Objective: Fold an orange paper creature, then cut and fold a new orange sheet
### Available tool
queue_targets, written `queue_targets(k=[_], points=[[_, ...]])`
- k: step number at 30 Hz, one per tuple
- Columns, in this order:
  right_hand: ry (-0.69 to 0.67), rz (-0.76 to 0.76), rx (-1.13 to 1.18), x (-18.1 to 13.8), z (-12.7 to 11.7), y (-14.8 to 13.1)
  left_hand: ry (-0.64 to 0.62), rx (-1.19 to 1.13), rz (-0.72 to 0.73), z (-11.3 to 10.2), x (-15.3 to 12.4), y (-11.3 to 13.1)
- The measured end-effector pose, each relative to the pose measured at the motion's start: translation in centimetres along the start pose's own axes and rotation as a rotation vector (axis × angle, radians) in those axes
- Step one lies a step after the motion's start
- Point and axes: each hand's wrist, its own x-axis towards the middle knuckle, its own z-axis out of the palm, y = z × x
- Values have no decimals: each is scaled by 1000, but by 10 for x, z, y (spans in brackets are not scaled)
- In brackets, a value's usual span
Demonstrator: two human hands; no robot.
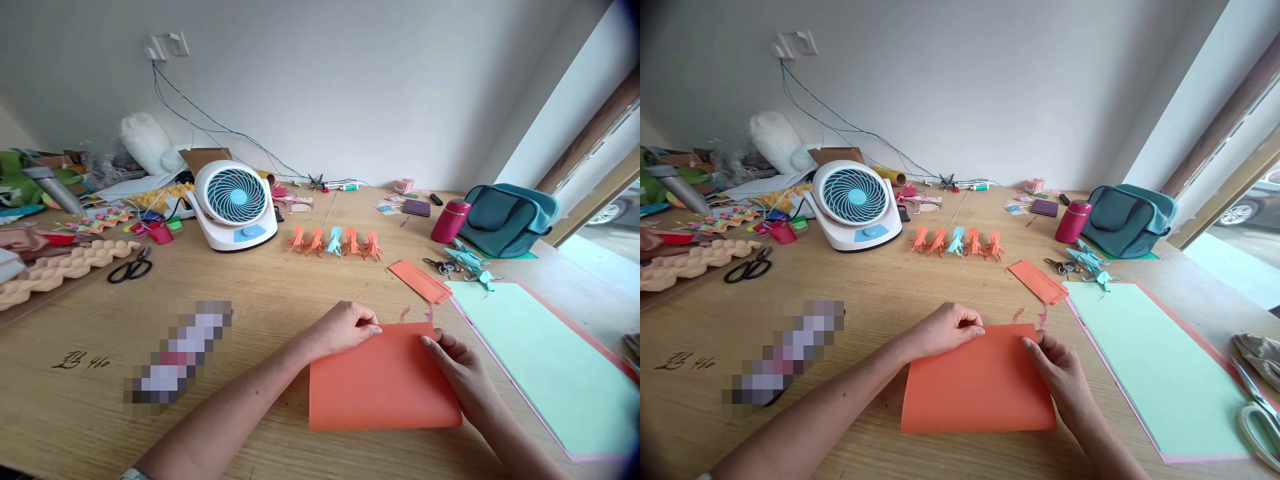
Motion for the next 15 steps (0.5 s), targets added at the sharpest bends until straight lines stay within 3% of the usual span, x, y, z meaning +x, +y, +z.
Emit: queue_targets(k=[15], points=[[-4, -33, -21, 2, -2, 4, 1, -15, 2, 1, 1, -1]])
